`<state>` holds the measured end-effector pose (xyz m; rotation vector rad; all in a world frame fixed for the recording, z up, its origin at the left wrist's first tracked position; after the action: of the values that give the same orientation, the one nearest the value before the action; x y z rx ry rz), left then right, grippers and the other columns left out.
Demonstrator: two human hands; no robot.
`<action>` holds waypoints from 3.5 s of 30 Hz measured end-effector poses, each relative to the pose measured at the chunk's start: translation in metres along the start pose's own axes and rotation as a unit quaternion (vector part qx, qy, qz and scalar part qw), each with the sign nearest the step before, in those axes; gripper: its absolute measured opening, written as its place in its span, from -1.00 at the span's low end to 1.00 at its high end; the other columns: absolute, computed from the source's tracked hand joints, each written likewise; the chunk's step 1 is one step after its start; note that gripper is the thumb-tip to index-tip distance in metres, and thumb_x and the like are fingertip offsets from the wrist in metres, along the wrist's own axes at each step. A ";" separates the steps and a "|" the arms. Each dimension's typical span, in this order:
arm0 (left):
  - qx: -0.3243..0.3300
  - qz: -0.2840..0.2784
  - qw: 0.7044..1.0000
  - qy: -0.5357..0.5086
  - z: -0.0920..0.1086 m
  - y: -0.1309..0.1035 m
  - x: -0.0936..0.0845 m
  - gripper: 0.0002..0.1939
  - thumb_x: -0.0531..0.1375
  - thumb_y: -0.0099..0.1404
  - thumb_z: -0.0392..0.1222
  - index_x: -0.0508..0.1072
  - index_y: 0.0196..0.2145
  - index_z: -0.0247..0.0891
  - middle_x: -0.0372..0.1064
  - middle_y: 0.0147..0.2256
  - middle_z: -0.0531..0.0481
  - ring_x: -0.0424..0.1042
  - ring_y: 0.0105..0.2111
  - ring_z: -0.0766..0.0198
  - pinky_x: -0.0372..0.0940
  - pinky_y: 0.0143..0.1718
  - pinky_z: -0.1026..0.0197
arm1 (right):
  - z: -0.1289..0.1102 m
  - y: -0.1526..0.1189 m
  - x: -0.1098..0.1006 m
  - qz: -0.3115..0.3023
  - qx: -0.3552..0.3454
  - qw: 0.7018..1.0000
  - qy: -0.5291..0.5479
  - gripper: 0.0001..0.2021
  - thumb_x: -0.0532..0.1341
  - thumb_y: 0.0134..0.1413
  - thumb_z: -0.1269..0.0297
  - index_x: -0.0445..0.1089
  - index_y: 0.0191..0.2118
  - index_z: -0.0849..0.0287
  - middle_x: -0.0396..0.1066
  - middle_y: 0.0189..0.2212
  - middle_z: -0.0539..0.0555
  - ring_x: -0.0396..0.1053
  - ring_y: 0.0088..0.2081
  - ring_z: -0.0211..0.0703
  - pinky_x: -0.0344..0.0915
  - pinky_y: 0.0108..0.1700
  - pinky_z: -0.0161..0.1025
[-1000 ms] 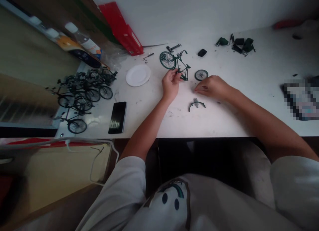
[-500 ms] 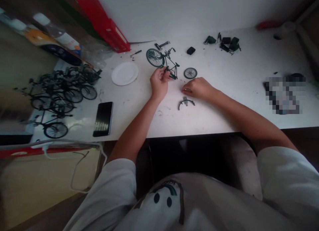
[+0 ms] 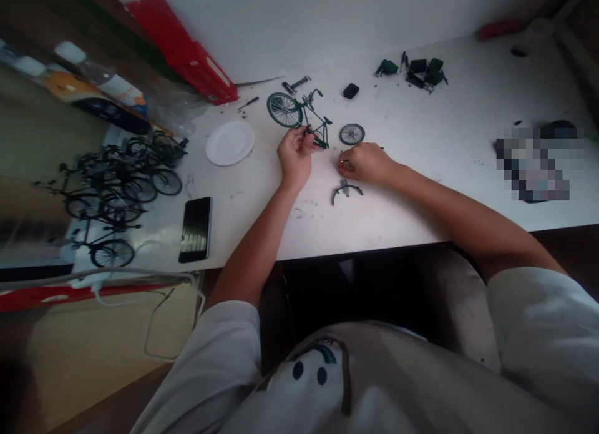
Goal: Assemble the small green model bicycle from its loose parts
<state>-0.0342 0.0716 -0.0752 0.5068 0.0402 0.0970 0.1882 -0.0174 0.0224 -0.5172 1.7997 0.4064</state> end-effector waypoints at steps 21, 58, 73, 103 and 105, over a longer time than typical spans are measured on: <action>0.003 -0.028 1.000 0.005 0.007 -0.007 0.004 -0.26 0.37 0.39 0.52 0.55 0.06 -0.25 0.71 -0.09 -0.22 0.75 -0.16 0.17 0.64 -0.23 0.27 | -0.001 -0.001 0.002 -0.036 -0.031 0.996 -0.080 -0.64 0.06 0.70 0.27 0.54 0.23 0.34 0.70 -0.10 0.32 0.55 -0.21 0.08 0.02 -0.24 -0.09; -0.116 -0.118 0.976 -0.140 0.024 -0.030 0.025 -0.31 0.57 0.23 0.39 0.62 0.01 -0.22 0.75 0.09 -0.26 0.75 0.20 -0.02 0.71 0.24 -0.01 | 0.006 -0.003 0.011 0.182 -0.009 0.959 0.216 -0.70 0.06 0.65 0.08 0.41 0.13 0.17 0.55 -0.28 0.05 0.41 -0.33 -0.14 0.32 -0.13 -0.20; -0.088 -0.160 0.974 -0.132 0.020 -0.032 0.026 -0.36 0.53 0.32 0.37 0.60 0.02 -0.23 0.73 0.05 -0.30 0.69 0.27 -0.13 0.66 0.31 -0.15 | 0.003 -0.005 0.006 0.165 0.024 0.967 0.195 -0.68 0.07 0.68 0.09 0.42 0.18 0.18 0.50 -0.32 0.05 0.38 -0.33 -0.14 0.31 -0.13 -0.20; -0.129 -0.122 0.978 -0.106 0.022 -0.031 0.025 -0.23 0.60 0.13 0.44 0.63 -0.05 -0.29 0.76 0.06 -0.34 0.82 0.01 -0.03 0.71 -0.19 0.25 | 0.029 0.018 0.034 0.264 -0.064 0.871 0.410 -0.70 0.33 0.46 0.04 0.59 -0.14 0.20 0.05 -0.54 -0.16 -0.03 -0.50 -0.29 -0.02 -0.42 -0.25; -0.128 -0.121 0.979 -0.103 0.022 -0.031 0.026 -0.22 0.60 0.12 0.46 0.62 -0.07 -0.29 0.77 0.03 -0.31 0.83 -0.07 0.03 0.67 -0.29 0.32 | 0.031 0.018 0.032 0.242 -0.067 0.868 0.428 -0.65 0.35 0.46 -0.03 0.59 -0.15 0.20 0.03 -0.55 -0.18 -0.07 -0.50 -0.30 -0.05 -0.44 -0.25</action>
<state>-0.0045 0.0368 -0.0711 0.2502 -0.1116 -0.1872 0.1955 0.0093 -0.0164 -0.3475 2.8009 0.7254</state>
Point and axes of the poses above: each hand's wrist, its own y-axis towards the middle knuckle, its own x-axis out of the palm, z = x × y, the point moved 1 cm from there along y, towards the middle knuckle
